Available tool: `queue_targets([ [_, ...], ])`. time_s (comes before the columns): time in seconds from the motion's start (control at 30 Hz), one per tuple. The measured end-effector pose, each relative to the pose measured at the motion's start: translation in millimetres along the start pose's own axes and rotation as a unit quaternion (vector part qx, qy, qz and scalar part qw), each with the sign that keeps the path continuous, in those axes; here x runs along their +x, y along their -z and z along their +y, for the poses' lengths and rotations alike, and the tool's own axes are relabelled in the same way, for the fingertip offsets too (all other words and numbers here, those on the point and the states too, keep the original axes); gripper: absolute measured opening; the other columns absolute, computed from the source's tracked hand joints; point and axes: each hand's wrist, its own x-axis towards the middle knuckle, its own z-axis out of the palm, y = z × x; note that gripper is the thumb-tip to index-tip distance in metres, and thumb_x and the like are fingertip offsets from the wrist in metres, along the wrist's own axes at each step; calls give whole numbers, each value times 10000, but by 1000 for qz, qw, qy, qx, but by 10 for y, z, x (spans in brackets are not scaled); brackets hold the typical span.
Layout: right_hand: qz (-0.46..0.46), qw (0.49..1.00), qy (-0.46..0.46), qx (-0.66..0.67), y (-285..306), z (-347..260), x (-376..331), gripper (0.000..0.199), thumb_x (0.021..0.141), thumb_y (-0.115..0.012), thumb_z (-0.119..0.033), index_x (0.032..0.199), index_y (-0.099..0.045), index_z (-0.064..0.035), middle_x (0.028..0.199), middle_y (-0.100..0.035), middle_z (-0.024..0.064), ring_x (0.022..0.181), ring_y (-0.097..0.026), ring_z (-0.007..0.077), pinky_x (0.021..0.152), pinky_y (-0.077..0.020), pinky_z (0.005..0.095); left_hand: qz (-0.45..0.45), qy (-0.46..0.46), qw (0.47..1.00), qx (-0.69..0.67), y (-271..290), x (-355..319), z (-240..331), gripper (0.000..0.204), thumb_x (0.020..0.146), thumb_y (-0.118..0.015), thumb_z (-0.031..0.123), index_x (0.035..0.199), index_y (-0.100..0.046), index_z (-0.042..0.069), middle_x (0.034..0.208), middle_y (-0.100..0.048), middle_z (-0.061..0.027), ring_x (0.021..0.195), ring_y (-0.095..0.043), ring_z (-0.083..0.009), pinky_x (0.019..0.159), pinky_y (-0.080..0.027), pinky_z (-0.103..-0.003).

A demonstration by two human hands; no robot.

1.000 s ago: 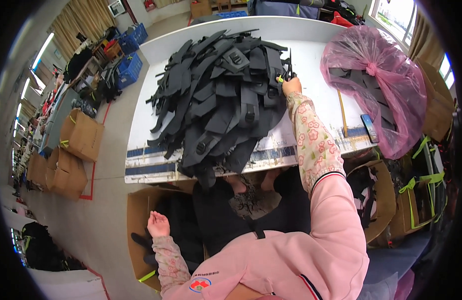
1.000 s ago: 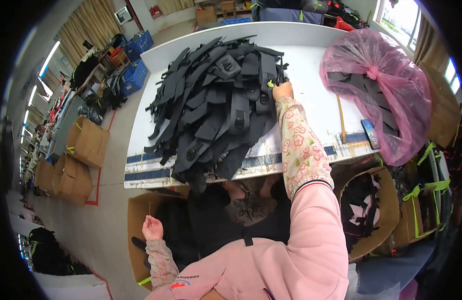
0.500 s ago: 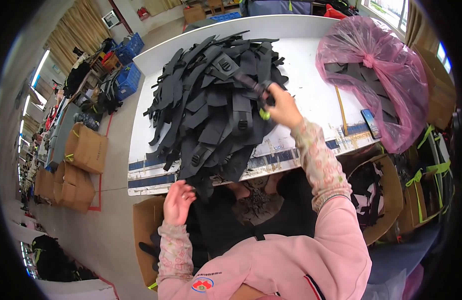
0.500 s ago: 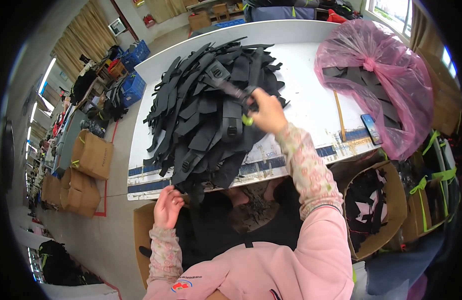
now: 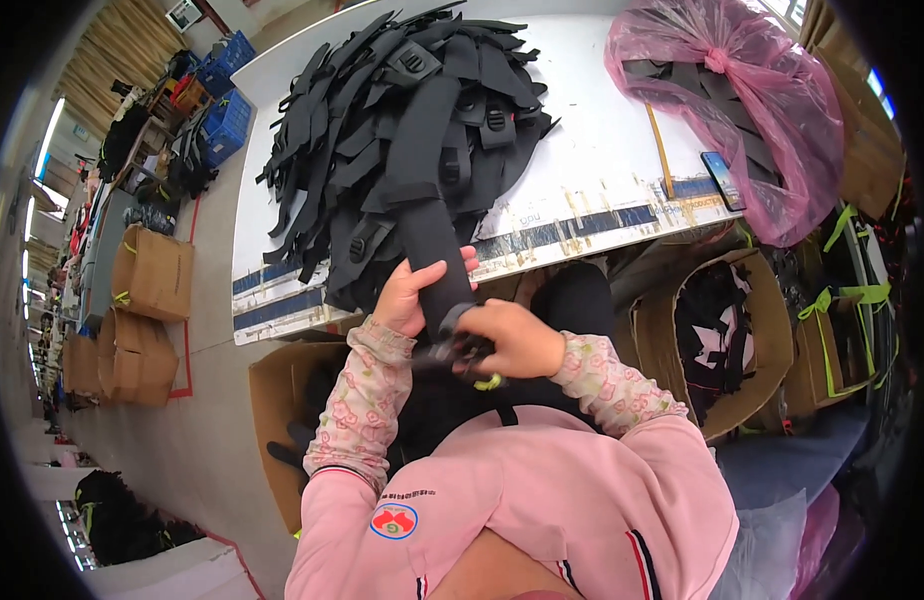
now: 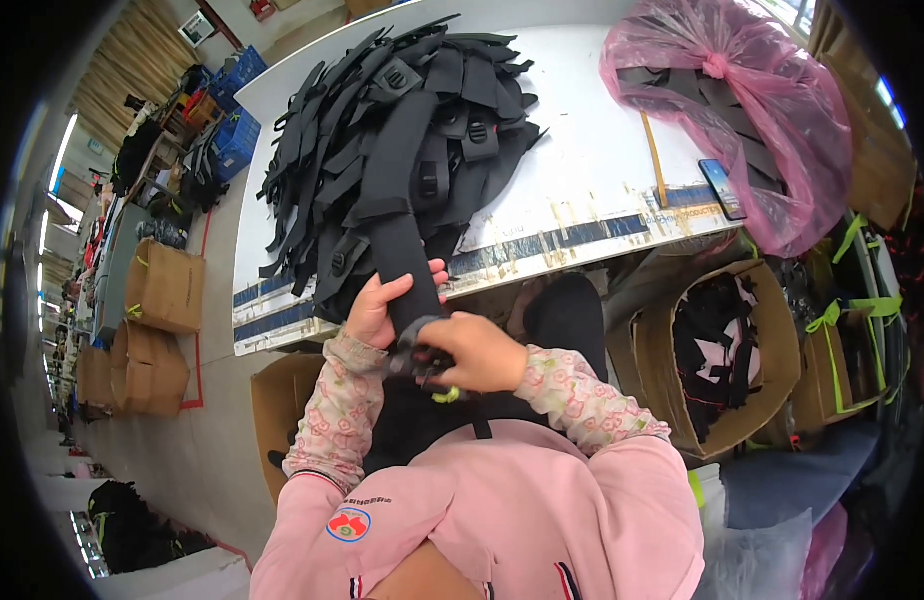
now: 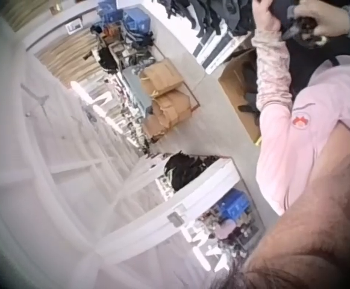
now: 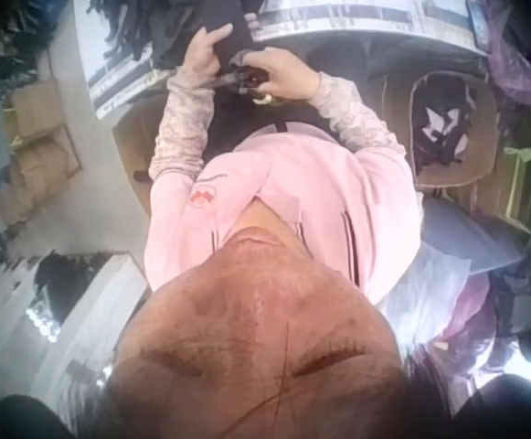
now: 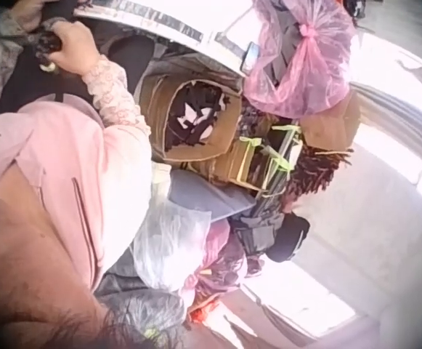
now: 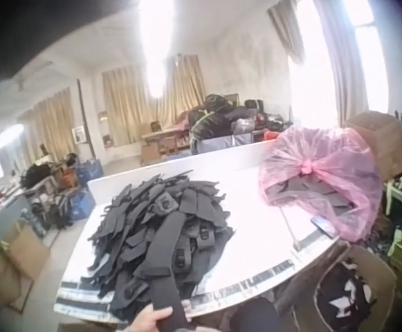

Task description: Trim excess fabric and loose threads from padded black straps using scissors.

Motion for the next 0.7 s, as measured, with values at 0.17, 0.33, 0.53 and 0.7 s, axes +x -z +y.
queue_targets([
  [0.17, 214, 955, -171, 110, -38, 157, -80, 297, 751, -771, -136, 898, -561, 15, 757, -612, 64, 718, -583, 104, 653, -472, 255, -10, -103, 991, -83, 32, -308, -3, 513, 896, -551, 69, 1365, -345, 35, 1306, -478, -219, 1186, -507, -334, 978, -454, -476],
  [0.33, 166, 917, -232, 278, -312, 427, -33, 299, 771, -760, -136, 946, -561, 1, 796, -606, 31, 722, -549, 85, 667, -461, 239, 14, -133, 987, -86, 110, -450, -70, 576, 894, -557, 68, 1406, -295, 80, 1315, -476, -196, 1192, -502, -332, 997, -428, -474],
  [0.53, 62, 927, -191, 318, -455, 390, 117, 444, 774, -770, -140, 1127, -539, 1, 897, -578, -12, 811, -526, 57, 735, -446, 218, 27, -127, 992, 8, 220, -601, -267, 507, 937, -536, 177, 1385, -337, 45, 1323, -490, -147, 1202, -498, -262, 1036, -377, -413],
  [0.7, -54, 888, -129, 438, -407, 416, 69, 520, 806, -717, -51, 1268, -482, -7, 1115, -578, 6, 1005, -514, 67, 878, -424, 235, 53, -181, 982, 2, 566, -802, -219, 706, 933, -305, 611, 1316, -438, 33, 1301, -503, -106, 1166, -501, -216, 988, -382, -361],
])
